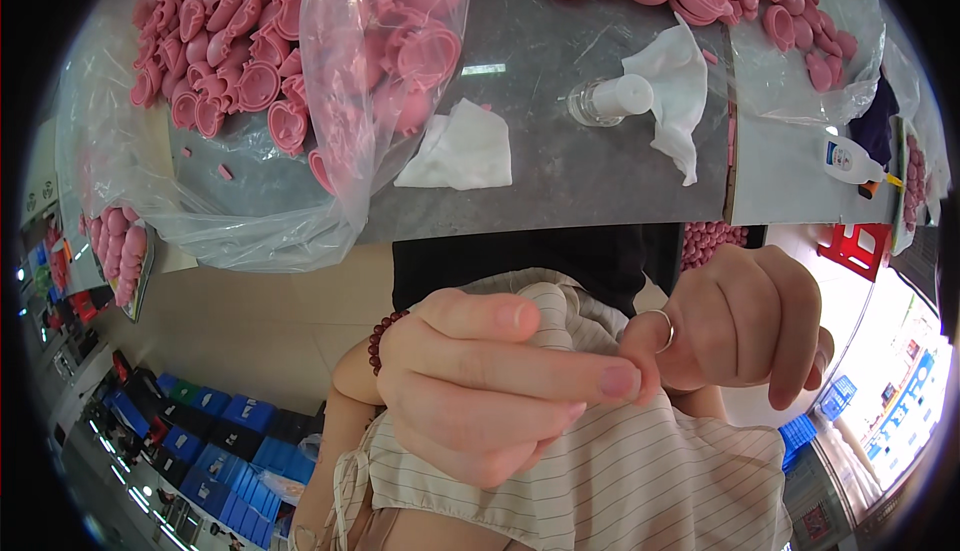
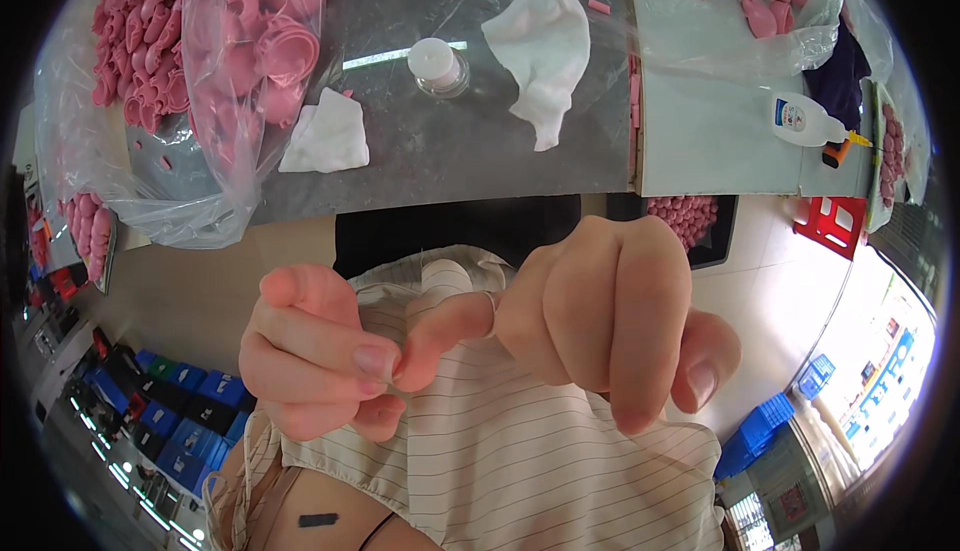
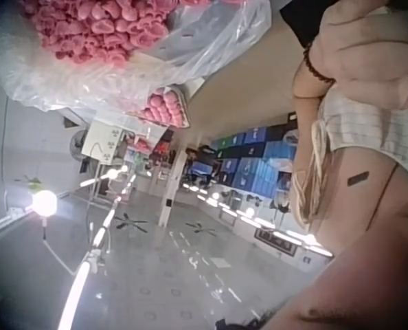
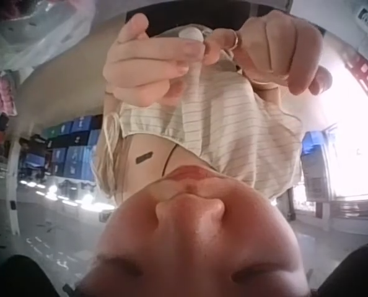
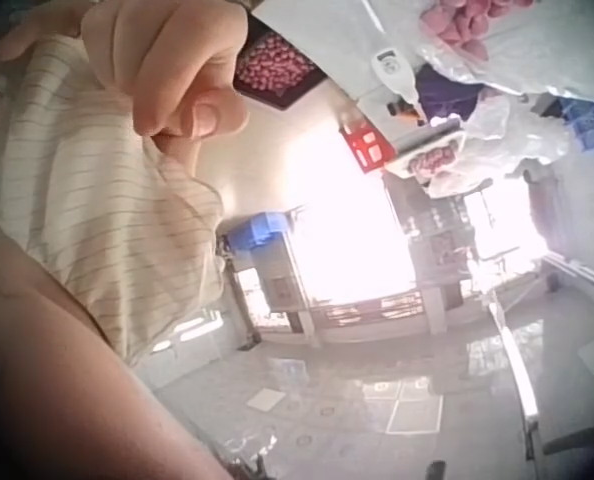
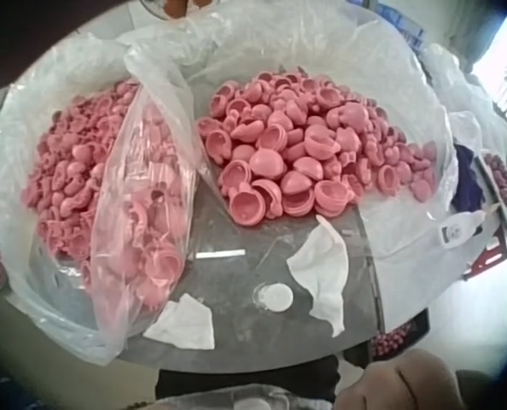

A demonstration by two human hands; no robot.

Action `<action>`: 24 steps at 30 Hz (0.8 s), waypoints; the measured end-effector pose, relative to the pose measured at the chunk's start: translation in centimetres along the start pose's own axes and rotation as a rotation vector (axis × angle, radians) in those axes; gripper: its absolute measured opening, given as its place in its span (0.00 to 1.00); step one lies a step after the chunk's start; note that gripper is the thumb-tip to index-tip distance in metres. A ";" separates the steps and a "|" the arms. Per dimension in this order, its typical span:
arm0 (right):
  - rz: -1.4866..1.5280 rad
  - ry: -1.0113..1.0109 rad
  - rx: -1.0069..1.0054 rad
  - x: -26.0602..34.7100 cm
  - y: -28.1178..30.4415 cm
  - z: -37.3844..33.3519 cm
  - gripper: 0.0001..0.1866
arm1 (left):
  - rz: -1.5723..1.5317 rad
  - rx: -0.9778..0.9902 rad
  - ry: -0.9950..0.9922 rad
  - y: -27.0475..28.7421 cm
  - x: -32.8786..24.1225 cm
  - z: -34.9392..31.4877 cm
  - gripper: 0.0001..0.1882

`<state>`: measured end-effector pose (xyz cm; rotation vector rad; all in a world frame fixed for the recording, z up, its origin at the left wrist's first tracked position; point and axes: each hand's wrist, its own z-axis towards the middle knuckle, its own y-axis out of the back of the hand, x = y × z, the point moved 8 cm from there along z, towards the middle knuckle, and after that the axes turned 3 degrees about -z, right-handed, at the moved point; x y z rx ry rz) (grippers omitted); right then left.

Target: Cleaning and applying liquid treatment to small toy components at a workbench.

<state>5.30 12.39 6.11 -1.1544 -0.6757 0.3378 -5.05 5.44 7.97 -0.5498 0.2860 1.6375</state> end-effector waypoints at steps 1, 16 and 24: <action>0.040 -0.013 -0.010 -0.1 0.2 0.1 0.10 | 0.056 -0.194 -0.033 0.9 -0.2 -0.1 0.16; 0.257 -0.009 -0.190 -0.1 1.0 -0.6 0.12 | 0.338 -0.024 -0.031 0.3 -0.7 0.2 0.09; 0.323 -0.032 -0.090 -1.2 1.3 0.0 0.11 | 0.301 -0.099 -0.054 0.2 -0.6 0.1 0.13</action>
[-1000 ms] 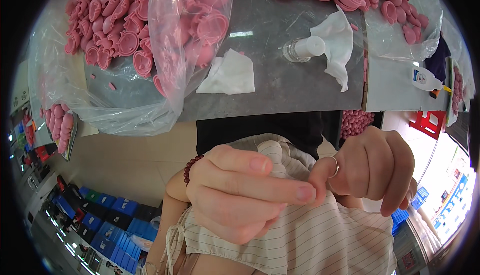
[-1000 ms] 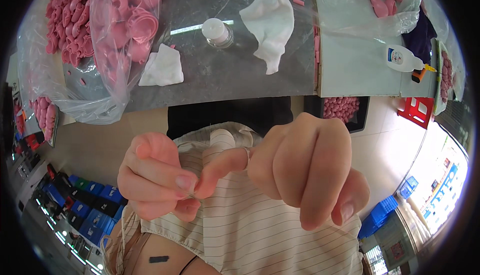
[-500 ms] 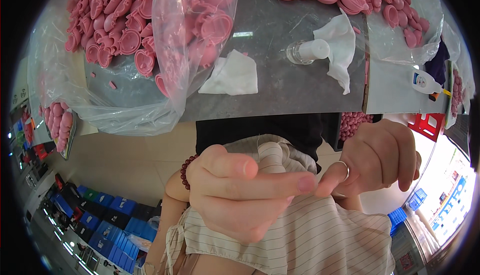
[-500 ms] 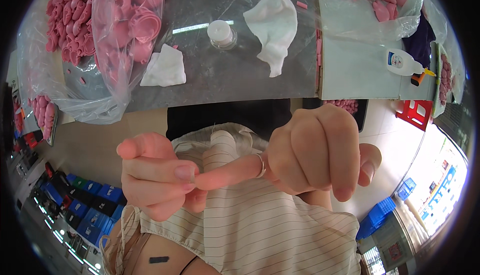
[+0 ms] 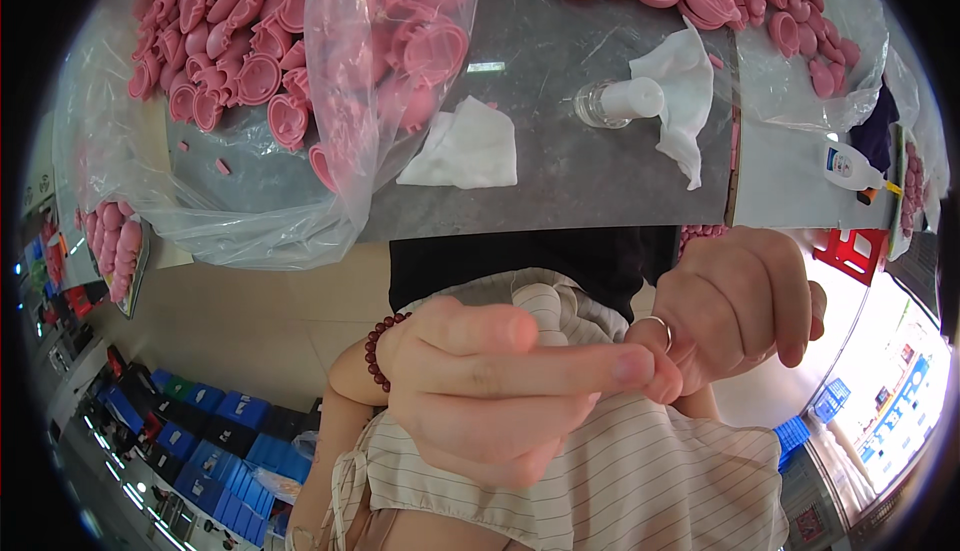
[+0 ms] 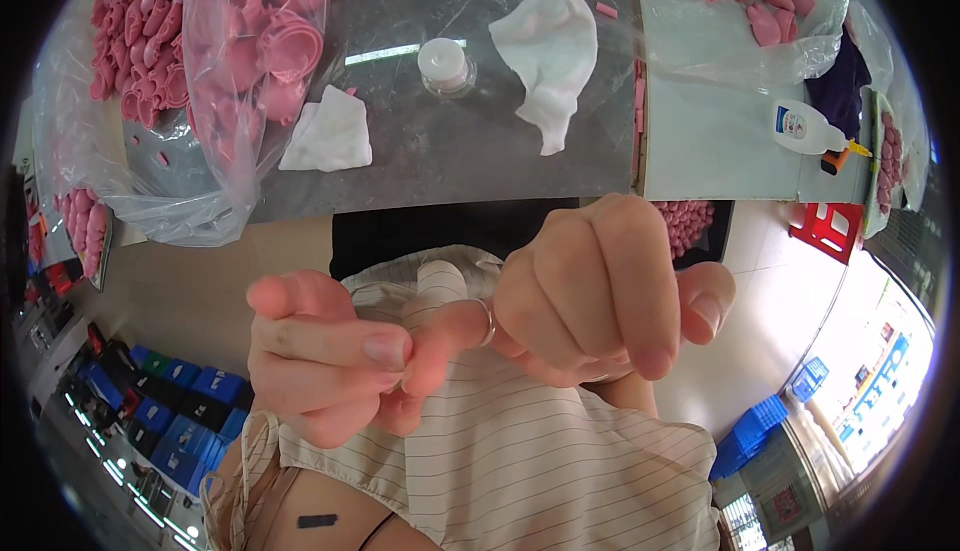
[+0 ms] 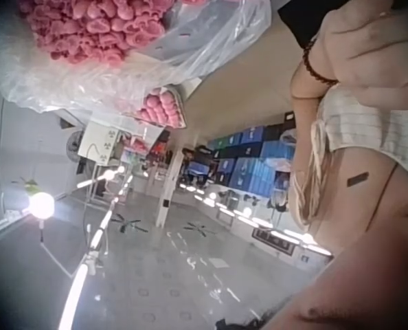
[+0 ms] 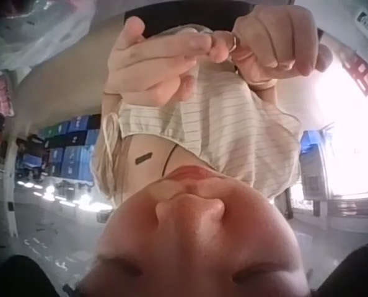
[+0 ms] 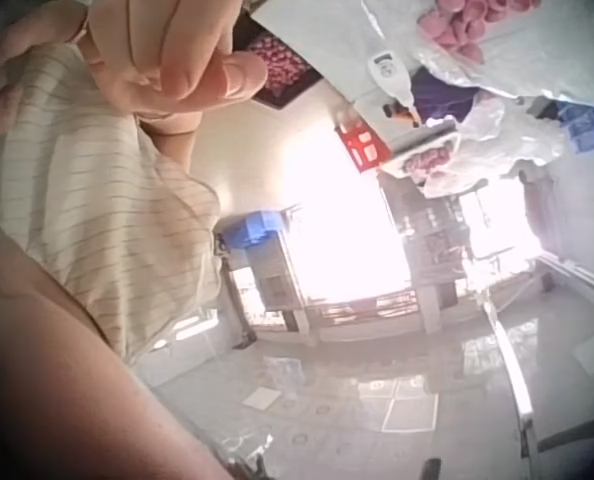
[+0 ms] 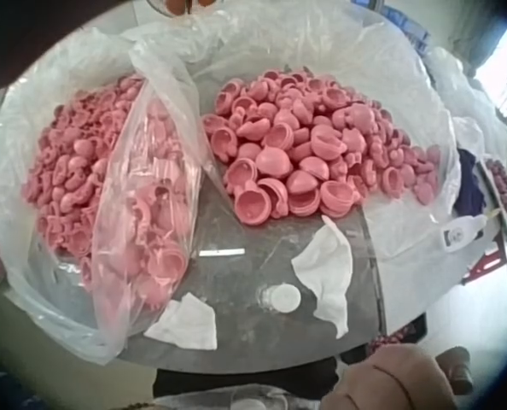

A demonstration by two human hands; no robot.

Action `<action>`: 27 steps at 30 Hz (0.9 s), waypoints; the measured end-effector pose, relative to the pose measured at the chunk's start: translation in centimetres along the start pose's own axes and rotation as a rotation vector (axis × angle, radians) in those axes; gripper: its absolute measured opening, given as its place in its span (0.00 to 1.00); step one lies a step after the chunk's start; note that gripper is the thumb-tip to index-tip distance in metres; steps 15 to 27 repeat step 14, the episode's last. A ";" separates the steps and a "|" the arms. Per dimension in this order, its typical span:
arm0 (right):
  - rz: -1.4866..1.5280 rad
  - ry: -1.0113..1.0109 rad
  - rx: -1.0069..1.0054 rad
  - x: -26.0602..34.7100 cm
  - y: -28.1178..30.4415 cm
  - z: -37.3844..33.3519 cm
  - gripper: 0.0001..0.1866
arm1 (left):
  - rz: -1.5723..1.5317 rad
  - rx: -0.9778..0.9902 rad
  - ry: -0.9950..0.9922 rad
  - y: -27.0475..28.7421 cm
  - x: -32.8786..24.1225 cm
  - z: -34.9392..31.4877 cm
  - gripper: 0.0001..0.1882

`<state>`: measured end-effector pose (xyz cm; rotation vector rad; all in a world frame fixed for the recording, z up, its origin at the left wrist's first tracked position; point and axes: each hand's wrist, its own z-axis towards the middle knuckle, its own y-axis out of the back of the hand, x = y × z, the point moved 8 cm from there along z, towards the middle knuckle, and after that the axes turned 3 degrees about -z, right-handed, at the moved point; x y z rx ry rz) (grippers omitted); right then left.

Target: Cleaning and applying liquid treatment to small toy components at a workbench.

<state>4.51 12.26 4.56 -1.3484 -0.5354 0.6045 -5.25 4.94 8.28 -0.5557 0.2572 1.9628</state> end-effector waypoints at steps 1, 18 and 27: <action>-0.026 -0.006 0.021 0.2 -0.1 0.0 0.11 | -0.028 -0.046 -0.012 0.3 0.1 -0.1 0.13; 0.323 -0.087 -0.125 -0.7 1.4 -0.7 0.11 | 0.003 0.211 -0.348 3.6 -1.8 -4.3 0.12; 0.323 -0.087 -0.125 -0.7 1.4 -0.7 0.11 | 0.003 0.211 -0.348 3.6 -1.8 -4.3 0.12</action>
